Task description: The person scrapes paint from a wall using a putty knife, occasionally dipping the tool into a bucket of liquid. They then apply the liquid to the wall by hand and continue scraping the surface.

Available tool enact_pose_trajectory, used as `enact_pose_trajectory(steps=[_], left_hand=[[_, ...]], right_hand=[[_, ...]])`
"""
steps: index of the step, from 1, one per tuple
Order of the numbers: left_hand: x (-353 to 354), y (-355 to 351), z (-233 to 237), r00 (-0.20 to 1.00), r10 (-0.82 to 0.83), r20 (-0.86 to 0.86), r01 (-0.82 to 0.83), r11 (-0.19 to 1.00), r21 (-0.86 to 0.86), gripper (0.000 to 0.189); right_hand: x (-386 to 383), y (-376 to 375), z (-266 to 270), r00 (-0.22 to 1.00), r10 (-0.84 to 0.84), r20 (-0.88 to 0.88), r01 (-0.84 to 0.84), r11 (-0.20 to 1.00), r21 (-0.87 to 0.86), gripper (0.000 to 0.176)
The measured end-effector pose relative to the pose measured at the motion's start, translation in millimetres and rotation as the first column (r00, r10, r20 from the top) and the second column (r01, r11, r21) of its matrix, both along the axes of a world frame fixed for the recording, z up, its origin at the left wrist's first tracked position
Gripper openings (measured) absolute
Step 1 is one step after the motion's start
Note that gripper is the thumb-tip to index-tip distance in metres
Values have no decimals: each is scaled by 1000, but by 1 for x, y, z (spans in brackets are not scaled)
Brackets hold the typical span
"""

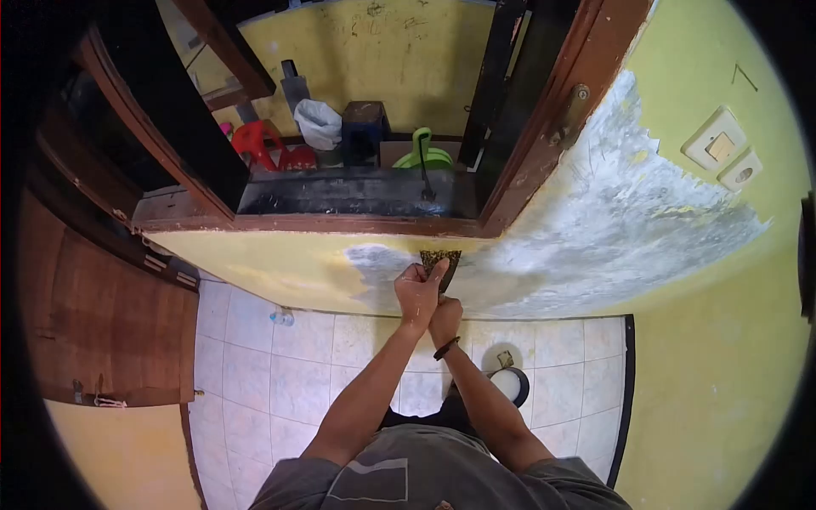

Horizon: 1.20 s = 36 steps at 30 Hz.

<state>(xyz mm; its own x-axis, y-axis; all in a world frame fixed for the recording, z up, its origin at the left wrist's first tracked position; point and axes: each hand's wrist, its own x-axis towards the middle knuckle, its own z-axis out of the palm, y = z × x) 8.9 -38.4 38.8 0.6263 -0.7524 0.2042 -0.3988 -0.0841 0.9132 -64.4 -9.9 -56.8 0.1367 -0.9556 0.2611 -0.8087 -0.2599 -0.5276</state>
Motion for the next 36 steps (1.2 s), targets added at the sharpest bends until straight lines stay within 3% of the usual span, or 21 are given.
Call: enact_pose_trajectory(steps=[1,2,3,5,6,13,15,17,19,21,22,25,26,27,29,30,31,33,34,35,36], left_hand=[[4,-15,8,999,18,36,-15,997,-71,58],[6,-10,-3,998,11,-63,-12,1000,-19,56],[3,3,-16,998,12,-69,-12,1000,-8,56],[2,2,-30,964,-37,-265,49,998,37,58],[2,4,-14,991,-14,-132,13,1000,-5,58],[1,20,-67,962,10,-271,8,998,64,60],[2,21,-60,939,12,-344,25,995,102,60],[11,-3,-30,981,-10,-196,33,993,115,48],[7,-6,-20,991,-71,-112,78,995,59,47],[7,-12,-23,954,-57,-295,51,998,-27,48],[6,-6,0,919,-75,-387,86,996,12,48],[5,-1,-25,959,-21,-284,33,999,39,53],[5,5,-46,974,-22,-225,30,999,33,53],[4,8,-50,975,-24,-221,28,999,18,53],[-2,21,-57,887,-22,-462,62,995,72,52],[2,23,-51,947,-8,-321,64,985,163,50],[4,11,-44,949,-11,-316,61,987,151,50],[7,-14,-29,997,-4,-76,10,997,82,51],[8,-5,-22,950,-45,-308,80,992,101,50],[11,-20,-13,950,-51,-307,79,994,79,50],[14,-29,-8,977,-32,-213,38,999,23,53]], right_hand=[[5,-18,6,999,-16,46,20,997,-76,29],[5,-8,12,985,-14,170,14,1000,-1,29],[4,8,14,986,-15,164,14,1000,11,29],[9,11,17,896,-295,332,187,929,320,29],[9,9,14,935,-202,290,156,972,176,29],[8,30,-18,922,-242,301,138,935,327,33],[9,25,-27,891,-286,354,177,934,310,36],[8,1,-22,1000,11,-19,-11,1000,-19,32],[2,17,-18,1000,3,12,-3,1000,13,30],[8,-11,-8,994,-5,107,8,1000,-29,26],[11,-10,17,945,-138,297,95,983,156,26],[10,3,-1,928,-210,308,131,957,260,27],[8,14,-14,976,-75,203,68,997,38,36],[7,23,-8,957,-106,270,79,991,108,37],[10,33,-13,863,-311,398,177,924,338,38],[9,28,-24,863,-309,399,176,925,336,38],[9,13,-43,904,-248,348,149,946,289,39],[16,8,-49,935,-199,294,122,957,262,39],[16,20,-36,960,-146,239,115,983,142,40],[19,1,-20,978,-85,189,93,995,-36,41],[22,0,0,905,-258,337,172,949,265,34]])
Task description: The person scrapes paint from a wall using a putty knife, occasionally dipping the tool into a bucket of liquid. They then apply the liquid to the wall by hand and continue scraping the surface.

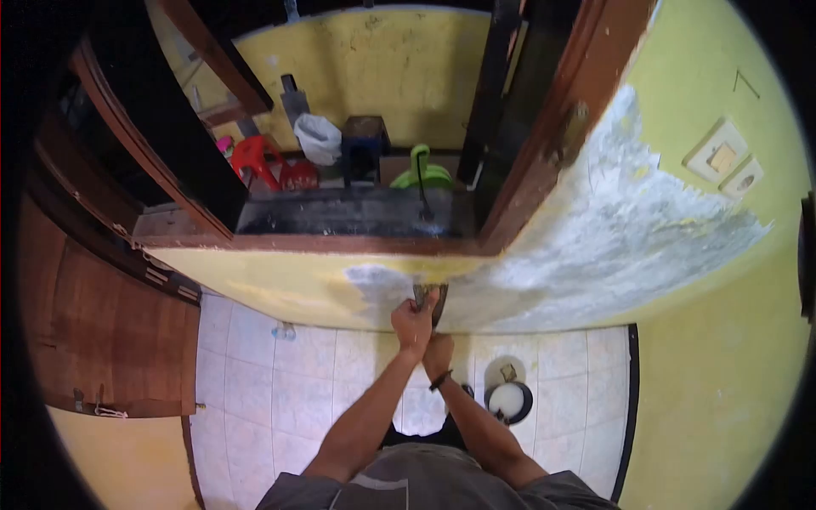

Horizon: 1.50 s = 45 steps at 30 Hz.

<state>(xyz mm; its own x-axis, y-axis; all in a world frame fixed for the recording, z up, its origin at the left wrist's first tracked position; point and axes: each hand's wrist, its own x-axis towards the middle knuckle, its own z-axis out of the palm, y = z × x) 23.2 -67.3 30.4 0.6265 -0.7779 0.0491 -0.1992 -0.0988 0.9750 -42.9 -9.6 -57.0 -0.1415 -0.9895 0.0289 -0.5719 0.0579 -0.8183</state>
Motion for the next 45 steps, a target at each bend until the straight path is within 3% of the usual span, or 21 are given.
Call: enact_pose_trajectory(steps=[6,11,12,15,17,19,21,22,25,30,31,33,35,37,38,39,40,41,42,44,45], left_hand=[[-9,25,2,999,-33,-19,32,997,-64,53],[-15,58,-65,995,-77,-60,76,997,-11,50],[-19,66,-58,978,-83,-191,79,996,-29,50],[-15,62,-58,994,-36,-102,39,999,20,51],[-7,23,-23,999,48,0,-48,999,-21,51],[-7,27,-19,985,29,169,-22,999,-45,51],[-6,27,-8,994,31,105,-36,998,47,52],[-12,30,-3,986,24,-167,-11,997,77,55],[-10,37,-53,1000,4,-8,-4,997,73,54],[-9,12,22,998,-1,63,5,998,-63,49],[-8,5,15,953,-118,-280,82,987,-135,54],[-7,16,1,992,12,122,-12,1000,0,52],[-14,49,-29,991,24,129,-30,999,43,53],[-10,22,-13,986,39,159,-43,999,21,53],[-10,7,2,974,80,212,-51,989,-139,55],[-13,2,23,960,123,251,-50,959,-278,57],[-17,3,63,973,-45,-227,1,982,-189,59],[-18,8,58,972,-38,-230,-9,980,-201,59],[-16,12,46,993,4,-116,-21,989,-145,59],[-17,26,1,996,81,25,-81,997,-6,57],[-17,39,-28,994,56,95,-61,997,53,53]], right_hand=[[-8,-8,3,993,47,111,-45,999,-20,30],[-9,33,-32,967,4,256,-12,1000,29,27],[-12,39,-39,968,40,247,-48,999,26,27],[-14,25,-51,982,97,162,-103,994,27,29],[-2,-6,-49,950,167,-263,-240,931,-276,34],[-3,6,-19,981,153,-119,-176,960,-216,34],[1,-3,-14,994,103,30,-95,975,-200,35],[-3,12,-30,998,60,25,-56,990,-128,34],[-6,15,-42,999,43,-16,-44,993,-105,32],[-13,-36,-13,936,260,-237,-317,914,-252,28],[-18,-10,-11,933,271,-236,-323,921,-220,28],[-10,-19,13,979,142,-149,-173,959,-223,26],[-11,13,11,996,77,-48,-81,992,-99,27],[-6,-2,-1,996,-68,-52,35,877,-480,30],[-21,-20,-15,927,170,-335,-255,939,-230,32],[-20,-21,2,925,178,-335,-256,945,-204,32],[-19,-29,41,968,177,-175,-210,959,-191,32],[-14,-44,67,985,170,-10,-169,964,-204,33],[-16,-37,40,979,159,-129,-191,936,-297,34],[-16,-3,26,994,104,-37,-108,982,-153,34],[-23,15,0,962,186,-199,-215,967,-136,34]])
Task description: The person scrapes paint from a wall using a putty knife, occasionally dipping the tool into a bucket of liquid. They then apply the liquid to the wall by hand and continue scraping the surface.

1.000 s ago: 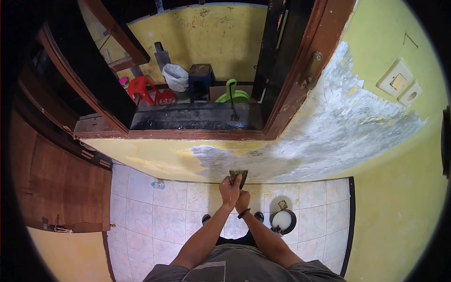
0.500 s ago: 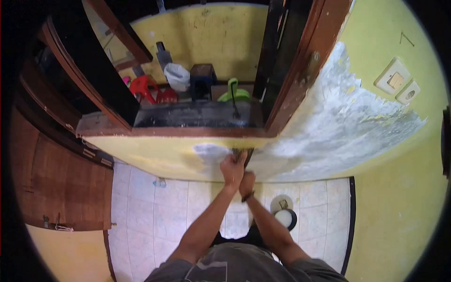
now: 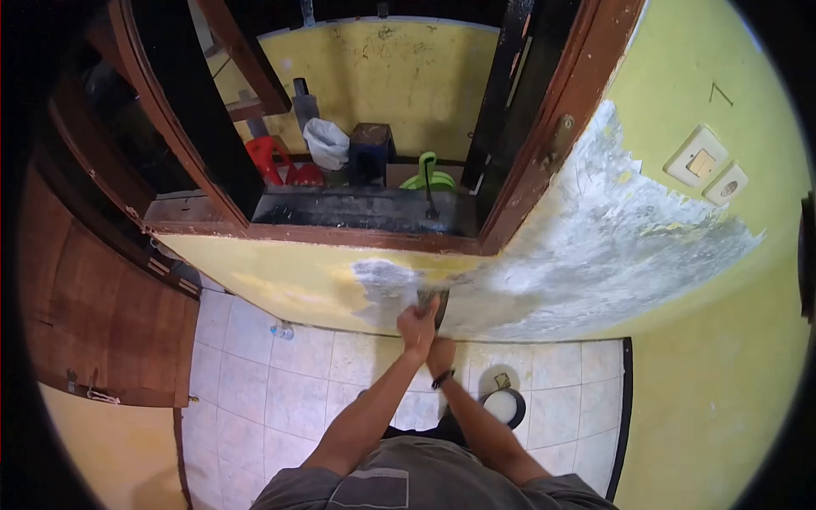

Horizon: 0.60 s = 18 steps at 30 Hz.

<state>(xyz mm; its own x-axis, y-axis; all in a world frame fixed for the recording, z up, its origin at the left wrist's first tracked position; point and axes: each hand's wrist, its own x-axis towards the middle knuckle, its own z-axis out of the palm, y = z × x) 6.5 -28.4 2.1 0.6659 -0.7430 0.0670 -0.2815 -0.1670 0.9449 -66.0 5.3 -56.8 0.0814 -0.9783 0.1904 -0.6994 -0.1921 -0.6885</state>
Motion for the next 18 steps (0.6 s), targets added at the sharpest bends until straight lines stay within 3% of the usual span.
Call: enact_pose_trajectory(steps=[1,2,4,5,7,8,10,11,12,13,14,15,16,17,18], left_hand=[[1,12,-24,998,-20,64,16,998,56,50],[2,21,-39,998,-13,54,10,999,47,50],[6,44,-59,914,-38,-403,130,970,205,52],[8,52,-65,909,-36,-415,134,969,209,52],[13,54,-59,569,-33,-822,287,944,160,55],[19,56,-54,560,-42,-827,289,946,148,55],[39,57,-24,397,-254,-882,662,745,83,62],[56,53,-23,394,-335,-856,813,562,154,72],[74,48,-24,391,-346,-853,816,558,148,72],[92,44,-26,405,-508,-760,911,293,289,75],[107,46,-29,352,-657,-666,893,21,451,78],[120,52,-28,347,-662,-664,892,15,451,78],[133,63,-26,375,-923,-83,621,183,762,79],[144,76,-27,114,-866,486,314,496,810,80],[157,76,-33,106,-799,592,400,580,710,80]], right_hand=[[-7,12,-26,983,85,-165,-88,996,-10,33],[-10,25,-31,992,-15,-128,26,996,86,35],[-20,37,-22,999,-16,-28,26,916,400,39],[-28,45,-14,999,-16,-41,32,914,405,39],[-43,39,25,985,132,113,-173,808,563,43],[-53,35,19,986,133,101,-167,814,557,43],[-73,26,0,981,124,149,-184,834,520,44],[-81,22,29,968,57,244,-208,723,659,42],[-91,19,27,953,4,304,-199,764,613,39],[-105,14,30,944,-34,329,-203,724,659,39],[-117,12,33,945,-40,324,-181,762,621,40],[-122,14,58,949,-81,305,-139,760,635,38],[-132,15,62,953,-73,294,-122,796,593,38],[-133,21,86,952,-87,293,-104,809,579,38],[-139,23,91,956,-151,251,-46,769,638,36]])
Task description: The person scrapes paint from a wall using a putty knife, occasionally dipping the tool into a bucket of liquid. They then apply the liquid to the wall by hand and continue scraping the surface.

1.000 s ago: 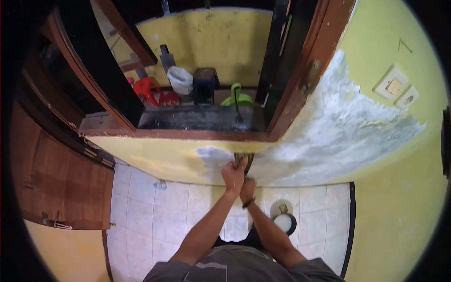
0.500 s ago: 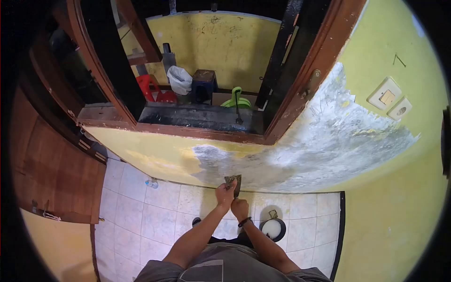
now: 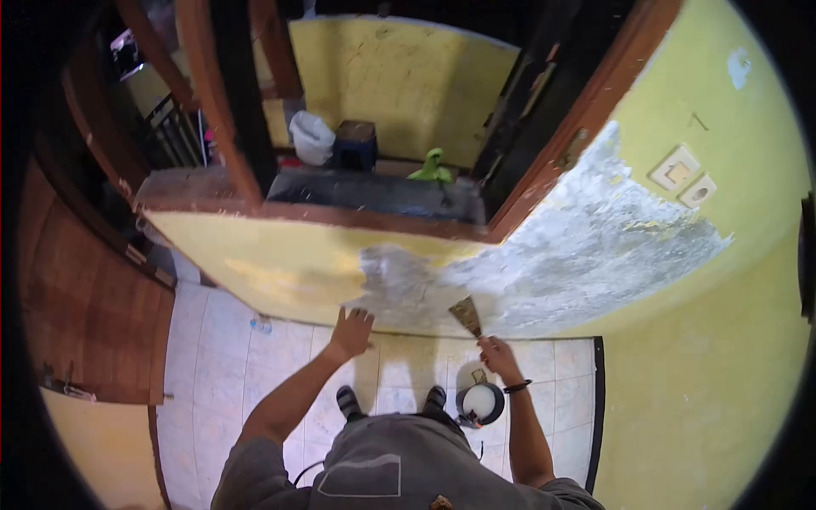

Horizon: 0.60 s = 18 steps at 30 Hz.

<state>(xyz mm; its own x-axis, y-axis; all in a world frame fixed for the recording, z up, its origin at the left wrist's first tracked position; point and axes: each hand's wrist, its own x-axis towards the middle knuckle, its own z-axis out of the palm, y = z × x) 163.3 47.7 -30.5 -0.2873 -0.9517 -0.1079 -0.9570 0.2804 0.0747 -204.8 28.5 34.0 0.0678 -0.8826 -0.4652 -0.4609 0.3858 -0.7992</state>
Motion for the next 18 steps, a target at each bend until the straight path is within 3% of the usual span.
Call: enact_pose_trajectory(steps=[1,3,4,6,12,16,17,18], left_hand=[[6,2,6,991,13,-134,-24,997,-77,75],[13,-2,31,925,16,-380,-33,999,-38,68],[14,-3,36,904,-13,-428,-23,997,-79,65],[16,0,41,881,-46,-471,-12,993,-120,62],[28,12,40,700,11,-714,-14,1000,1,50],[24,26,25,580,204,-789,2,968,252,44],[14,26,28,576,183,-797,17,972,235,44],[5,28,31,464,260,-847,60,944,323,43]], right_hand=[[-5,4,-1,1000,-10,-11,9,1000,-28,33],[0,16,3,989,-107,105,109,994,-10,32],[3,21,2,988,-101,121,104,994,-22,33],[16,34,7,985,-124,123,127,992,-11,33],[45,71,28,968,-213,135,221,974,-47,24],[38,91,49,967,-221,127,237,964,-123,19],[40,93,64,958,-235,166,253,963,-94,18],[41,94,69,938,-247,241,281,953,-114,15]])
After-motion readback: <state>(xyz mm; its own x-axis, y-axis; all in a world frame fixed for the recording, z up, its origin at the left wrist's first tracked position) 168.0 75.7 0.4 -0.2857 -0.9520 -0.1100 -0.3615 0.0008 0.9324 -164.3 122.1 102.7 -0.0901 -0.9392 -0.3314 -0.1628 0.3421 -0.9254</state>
